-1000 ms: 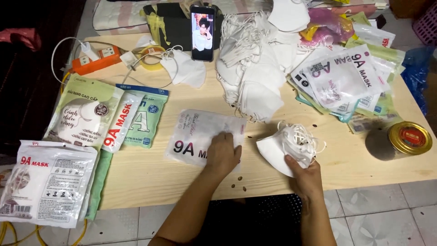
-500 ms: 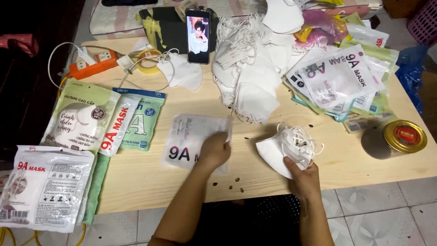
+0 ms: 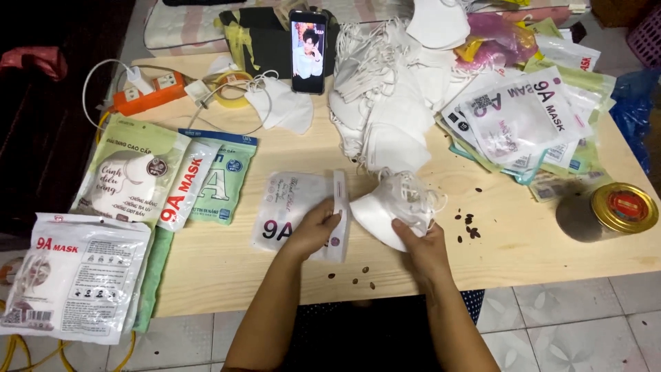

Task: Folding and stacking white face masks on a wooden table.

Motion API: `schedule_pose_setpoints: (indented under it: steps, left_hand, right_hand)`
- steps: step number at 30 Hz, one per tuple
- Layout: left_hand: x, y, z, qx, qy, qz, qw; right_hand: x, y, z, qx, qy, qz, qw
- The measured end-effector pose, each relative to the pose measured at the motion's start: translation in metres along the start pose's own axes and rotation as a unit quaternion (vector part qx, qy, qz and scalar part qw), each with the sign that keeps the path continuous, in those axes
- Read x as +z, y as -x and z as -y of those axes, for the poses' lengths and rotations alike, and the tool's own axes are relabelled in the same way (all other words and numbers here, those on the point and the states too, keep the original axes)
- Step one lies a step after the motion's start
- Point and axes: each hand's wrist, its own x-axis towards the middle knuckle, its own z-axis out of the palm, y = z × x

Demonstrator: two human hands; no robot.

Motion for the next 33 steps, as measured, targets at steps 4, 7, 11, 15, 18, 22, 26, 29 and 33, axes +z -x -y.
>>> schedule_pose_setpoints:
  steps: [4, 7, 11, 15, 18, 22, 26, 29, 33]
  left_hand:
    - [0.004, 0.011, -0.028, 0.022, 0.026, 0.008, 0.999]
    - [0.008, 0.013, -0.023, 0.023, 0.023, 0.006, 0.999]
    - [0.004, 0.006, 0.016, 0.034, 0.038, -0.013, 0.999]
    - [0.004, 0.003, 0.055, 0.049, 0.047, -0.033, 0.997]
    - [0.004, 0.001, 0.066, 0.058, 0.059, -0.049, 0.995]
    - [0.007, 0.012, 0.045, 0.039, 0.071, -0.066, 0.995]
    - [0.01, 0.044, 0.001, 0.025, -0.055, -0.146, 0.987]
    - [0.005, 0.05, 0.0, 0.011, -0.185, -0.19, 0.964]
    - [0.007, 0.059, 0.009, 0.057, -0.3, -0.214, 0.928]
  right_hand:
    - [0.01, -0.004, -0.009, 0.015, -0.034, 0.016, 0.999]
    - [0.035, 0.006, -0.018, 0.063, -0.143, 0.068, 0.985]
    - [0.054, 0.013, -0.025, 0.106, -0.171, 0.121, 0.972]
    - [0.046, 0.0, -0.038, 0.122, -0.139, 0.125, 0.975]
    - [0.045, -0.005, -0.038, 0.117, -0.114, 0.151, 0.975]
    - [0.051, 0.011, -0.021, 0.116, -0.054, 0.173, 0.977]
    - [0.034, -0.006, -0.043, 0.058, 0.128, 0.207, 0.968]
    - [0.033, -0.018, -0.055, -0.036, 0.206, 0.223, 0.952]
    - [0.042, -0.007, -0.056, -0.145, 0.302, 0.23, 0.914]
